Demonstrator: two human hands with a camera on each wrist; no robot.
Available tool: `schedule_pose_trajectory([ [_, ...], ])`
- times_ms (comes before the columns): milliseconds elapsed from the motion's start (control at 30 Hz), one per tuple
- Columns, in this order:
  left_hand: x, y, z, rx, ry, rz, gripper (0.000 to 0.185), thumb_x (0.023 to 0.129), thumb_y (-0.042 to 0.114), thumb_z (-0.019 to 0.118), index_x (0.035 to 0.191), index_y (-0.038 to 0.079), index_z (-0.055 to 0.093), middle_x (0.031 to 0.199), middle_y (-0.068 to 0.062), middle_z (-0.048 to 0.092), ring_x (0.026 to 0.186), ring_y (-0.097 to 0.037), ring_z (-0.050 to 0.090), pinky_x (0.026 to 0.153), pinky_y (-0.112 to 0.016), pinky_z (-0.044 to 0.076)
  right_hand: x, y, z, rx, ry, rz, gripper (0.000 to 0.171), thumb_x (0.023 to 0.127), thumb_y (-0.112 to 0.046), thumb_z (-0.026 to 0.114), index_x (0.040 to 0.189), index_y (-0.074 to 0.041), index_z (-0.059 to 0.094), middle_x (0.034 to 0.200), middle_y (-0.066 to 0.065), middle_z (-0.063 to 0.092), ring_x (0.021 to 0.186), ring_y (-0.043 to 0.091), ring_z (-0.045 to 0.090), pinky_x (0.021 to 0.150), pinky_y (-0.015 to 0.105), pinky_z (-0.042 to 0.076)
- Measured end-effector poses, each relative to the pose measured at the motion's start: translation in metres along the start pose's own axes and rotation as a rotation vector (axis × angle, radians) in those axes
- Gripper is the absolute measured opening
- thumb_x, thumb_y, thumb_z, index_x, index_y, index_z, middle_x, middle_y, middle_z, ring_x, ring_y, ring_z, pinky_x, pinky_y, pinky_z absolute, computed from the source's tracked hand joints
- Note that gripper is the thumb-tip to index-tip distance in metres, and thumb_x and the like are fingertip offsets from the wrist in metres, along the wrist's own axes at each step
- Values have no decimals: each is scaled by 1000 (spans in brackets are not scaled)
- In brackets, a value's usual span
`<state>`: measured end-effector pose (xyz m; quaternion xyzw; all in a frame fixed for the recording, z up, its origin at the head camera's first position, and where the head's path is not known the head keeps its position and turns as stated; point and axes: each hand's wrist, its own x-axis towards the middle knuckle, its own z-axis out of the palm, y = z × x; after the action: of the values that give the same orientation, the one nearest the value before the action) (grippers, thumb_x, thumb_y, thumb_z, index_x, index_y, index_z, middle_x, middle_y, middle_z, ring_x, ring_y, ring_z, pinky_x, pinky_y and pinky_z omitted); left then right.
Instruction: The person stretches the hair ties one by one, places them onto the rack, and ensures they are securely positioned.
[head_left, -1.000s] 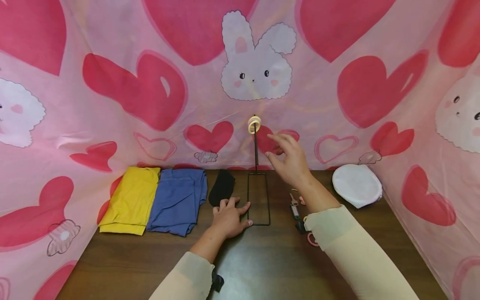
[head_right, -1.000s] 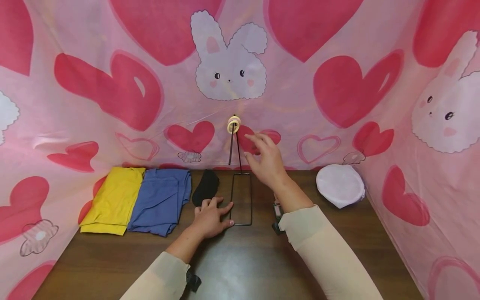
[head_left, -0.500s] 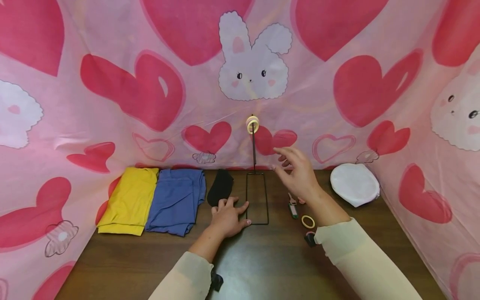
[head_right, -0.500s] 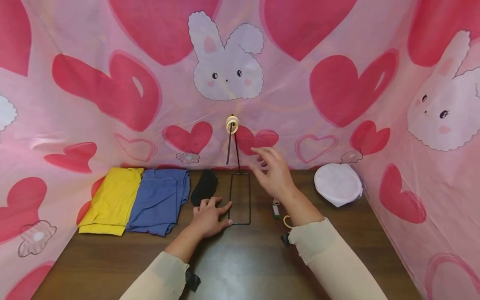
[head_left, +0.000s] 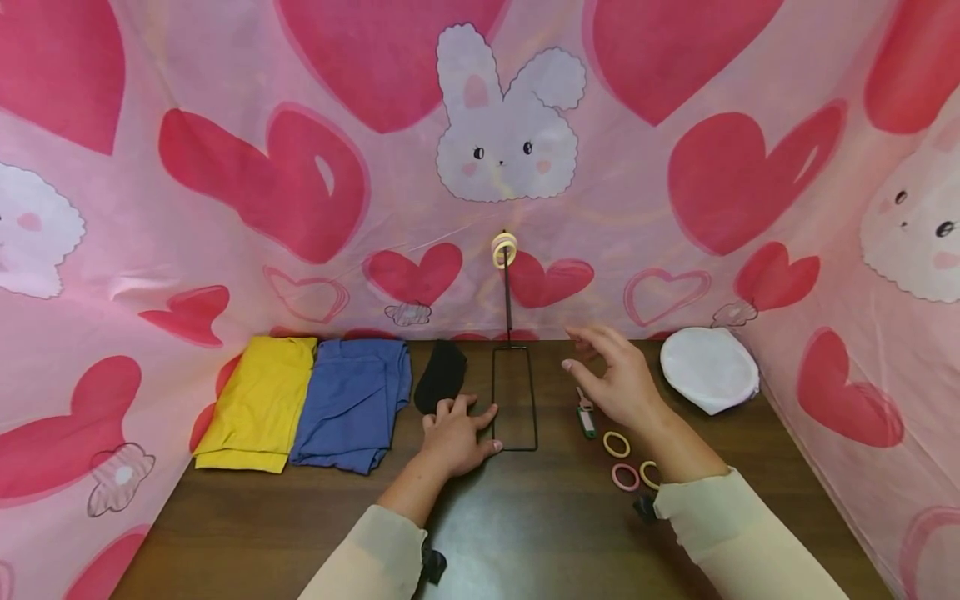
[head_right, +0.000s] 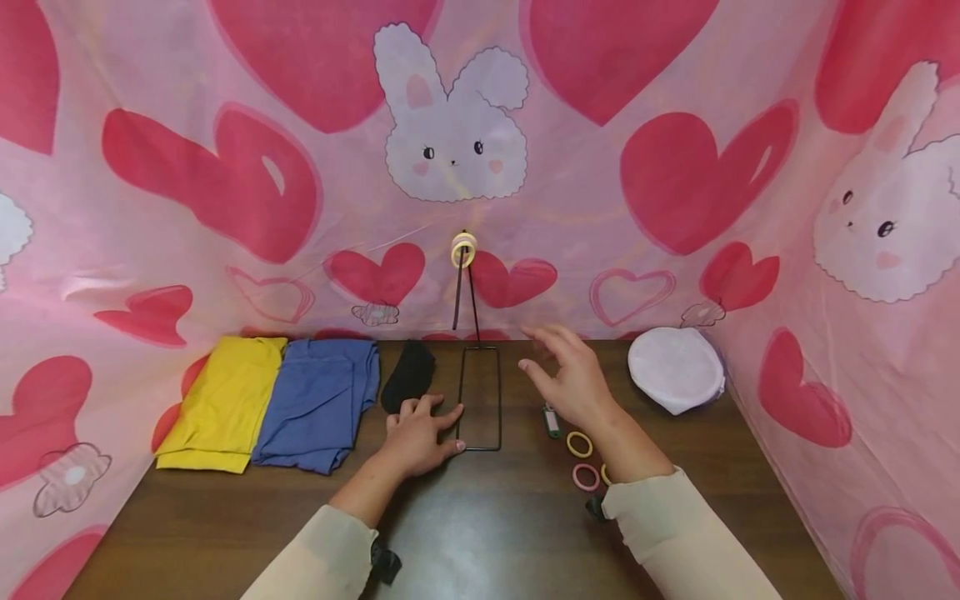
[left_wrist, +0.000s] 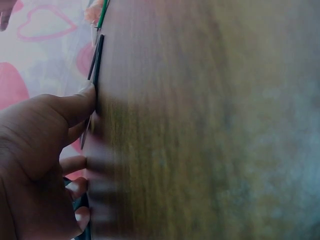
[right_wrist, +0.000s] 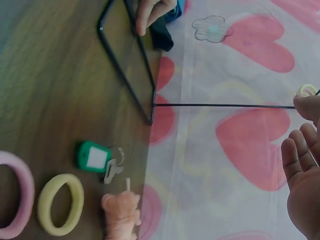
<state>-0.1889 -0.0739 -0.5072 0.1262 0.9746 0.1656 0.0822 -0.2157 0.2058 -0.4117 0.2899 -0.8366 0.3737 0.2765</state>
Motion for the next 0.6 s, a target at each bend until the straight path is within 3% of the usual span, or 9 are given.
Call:
schedule_pose_trajectory([
  [267,0,0,0,2,-6,-1,65,95,59,67,155,40,49,164,-6,33,145,-40,28,101,-60,29,-22,6,-9,-10,-48,40,47,84,-2,84,129,-8,71,119,6,70,99,22,67,73,24,57],
  [500,0,1,0,-2,-7,-7,65,95,59,67,155,40,49,164,-6,33,145,-39,28,101,-59,28,-38,15,-18,-54,-120,52,44,84,-4,85,126,-9,72,120,3,70,103,24,69,86,18,51],
  [600,0,0,1,1,-5,-7,65,95,59,67,155,41,49,164,-6,33,145,-39,28,101,-59,28,-44,18,-22,-73,-156,47,45,84,-3,85,126,-11,73,120,2,70,97,20,68,79,19,52],
])
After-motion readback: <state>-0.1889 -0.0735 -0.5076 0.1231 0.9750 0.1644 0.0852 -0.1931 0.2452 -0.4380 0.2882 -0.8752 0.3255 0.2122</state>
